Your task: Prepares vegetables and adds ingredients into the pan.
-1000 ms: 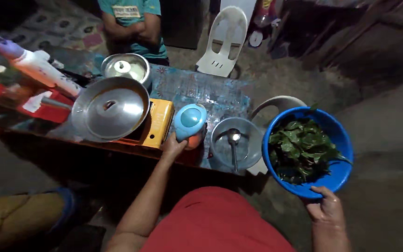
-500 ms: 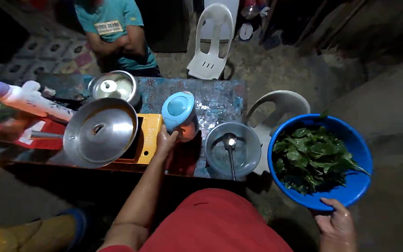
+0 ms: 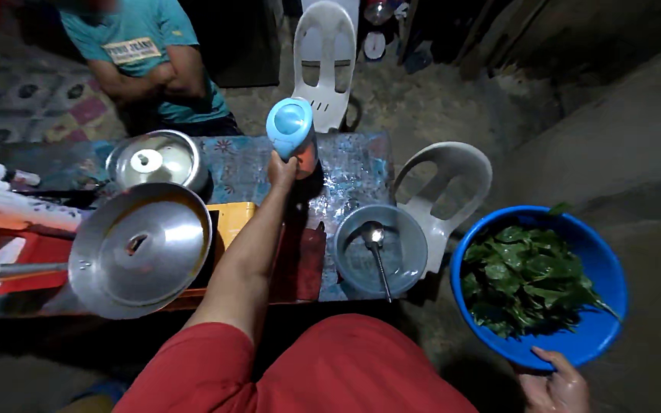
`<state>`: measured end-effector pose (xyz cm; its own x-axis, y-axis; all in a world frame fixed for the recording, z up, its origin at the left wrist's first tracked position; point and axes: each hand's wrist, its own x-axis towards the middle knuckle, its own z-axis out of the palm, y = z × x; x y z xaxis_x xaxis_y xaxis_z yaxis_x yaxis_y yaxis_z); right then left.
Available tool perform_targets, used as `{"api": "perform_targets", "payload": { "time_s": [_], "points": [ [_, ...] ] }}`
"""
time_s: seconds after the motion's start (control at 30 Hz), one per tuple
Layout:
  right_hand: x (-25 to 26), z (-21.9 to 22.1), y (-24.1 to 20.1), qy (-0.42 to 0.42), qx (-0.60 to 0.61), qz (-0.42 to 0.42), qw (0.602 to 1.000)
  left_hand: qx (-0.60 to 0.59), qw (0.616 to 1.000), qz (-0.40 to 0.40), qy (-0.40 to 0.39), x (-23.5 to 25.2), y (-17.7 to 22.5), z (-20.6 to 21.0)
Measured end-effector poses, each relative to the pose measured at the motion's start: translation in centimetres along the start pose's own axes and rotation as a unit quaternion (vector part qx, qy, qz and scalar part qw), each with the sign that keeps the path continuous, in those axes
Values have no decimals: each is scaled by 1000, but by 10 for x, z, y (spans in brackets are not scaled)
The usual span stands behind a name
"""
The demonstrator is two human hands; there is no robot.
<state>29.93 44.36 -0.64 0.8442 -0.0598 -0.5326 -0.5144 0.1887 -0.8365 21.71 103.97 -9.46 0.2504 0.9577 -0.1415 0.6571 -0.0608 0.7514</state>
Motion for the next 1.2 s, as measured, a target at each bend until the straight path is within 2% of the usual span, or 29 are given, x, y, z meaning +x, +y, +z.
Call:
{"api": "perform_targets", "payload": {
  "time_s": [0.27, 0.37, 0.47, 0.57, 0.63, 0.7, 0.73, 0.8, 0.93, 1.07, 1.13, 1.2],
  "points": [
    [-5, 11, -1, 13, 0, -4, 1000, 5, 1000, -10, -19, 18, 7, 6],
    [0, 15, 0, -5, 4, -4, 1000, -47, 998, -3, -32, 12, -3, -5],
    [4, 23, 2, -22, 0, -3, 1000, -75, 995, -4, -70, -43, -16, -14],
    [11, 31, 2, -34, -5, 7, 999, 16, 984, 115, -132, -145, -7, 0],
    [15, 36, 1, -42, -11, 16, 999, 77, 950, 166, -252, -212, 11, 15],
    [19, 42, -1, -53, -27, 18, 998, 163, 895, 139, -392, -249, 24, 42],
    [21, 46, -1, -57, -36, 17, 998, 199, 871, 125, -431, -256, 25, 57],
    [23, 53, -2, -64, -47, 11, 997, 227, 853, 102, -459, -259, 23, 77],
    [28, 54, -5, -95, -55, 5, 994, 201, 864, 44, -459, -255, 30, 55],
    [34, 50, -4, -123, -45, 13, 991, 171, 882, 67, -433, -251, 9, 11],
    [37, 50, -2, -137, -47, 12, 989, 142, 901, 89, -399, -254, 0, -16],
    [40, 52, -2, -142, -50, 15, 988, 104, 933, 94, -333, -261, -13, -41]
  ]
}}
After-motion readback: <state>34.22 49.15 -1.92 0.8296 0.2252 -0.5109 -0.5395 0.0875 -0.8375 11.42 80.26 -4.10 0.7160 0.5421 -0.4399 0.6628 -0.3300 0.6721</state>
